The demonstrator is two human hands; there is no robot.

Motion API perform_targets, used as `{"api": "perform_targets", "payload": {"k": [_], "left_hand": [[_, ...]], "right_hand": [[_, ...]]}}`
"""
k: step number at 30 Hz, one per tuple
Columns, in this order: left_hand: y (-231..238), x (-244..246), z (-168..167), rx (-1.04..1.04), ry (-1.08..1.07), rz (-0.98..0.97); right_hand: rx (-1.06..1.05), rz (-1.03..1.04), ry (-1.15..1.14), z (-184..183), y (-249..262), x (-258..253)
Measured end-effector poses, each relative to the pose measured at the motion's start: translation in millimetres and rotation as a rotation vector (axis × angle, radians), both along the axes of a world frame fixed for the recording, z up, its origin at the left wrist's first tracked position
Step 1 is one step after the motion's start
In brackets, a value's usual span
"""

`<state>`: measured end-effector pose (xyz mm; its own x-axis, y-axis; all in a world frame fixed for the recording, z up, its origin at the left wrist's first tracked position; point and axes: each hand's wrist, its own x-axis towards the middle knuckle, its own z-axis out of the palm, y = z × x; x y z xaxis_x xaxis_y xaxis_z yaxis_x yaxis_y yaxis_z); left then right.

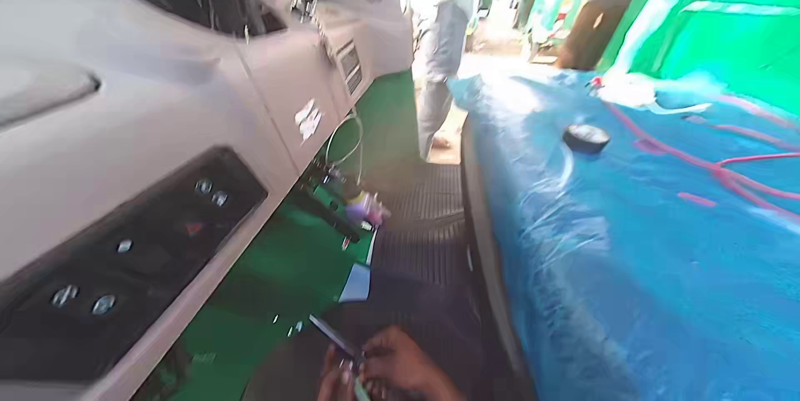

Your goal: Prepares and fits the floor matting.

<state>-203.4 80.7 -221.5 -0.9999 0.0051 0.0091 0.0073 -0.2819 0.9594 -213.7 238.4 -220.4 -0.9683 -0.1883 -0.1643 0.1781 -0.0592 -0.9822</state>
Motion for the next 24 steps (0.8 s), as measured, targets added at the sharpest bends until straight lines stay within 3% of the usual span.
{"api": "perform_targets", "payload": {"k": [3, 8, 15, 19, 22, 24], "left_hand": [[2, 8, 12, 0.03, -0.101, 0.027], [1, 4, 14, 0.066, -0.06, 0.094], [2, 0, 9, 0.062, -0.08, 0.197], [4, 0, 8, 0.085, -0.11, 0.226], [3, -2, 9, 0.045, -0.148, 0.278], [3, -1, 9, 0.019, -0.174, 0.29]], "right_hand": [[0.001, 0.09, -0.036, -3, 1, 5], [-0.016, 0.072, -0.037, 0, -2, 2], [0.365, -0.246, -0.073, -19, 9, 48], [0.108, -0.242, -0.102, -23, 9, 65], [-0.144, -0.064, -0.168, -19, 10, 67], [-0.2, 0.062, -0.194, -21, 13, 69]]}}
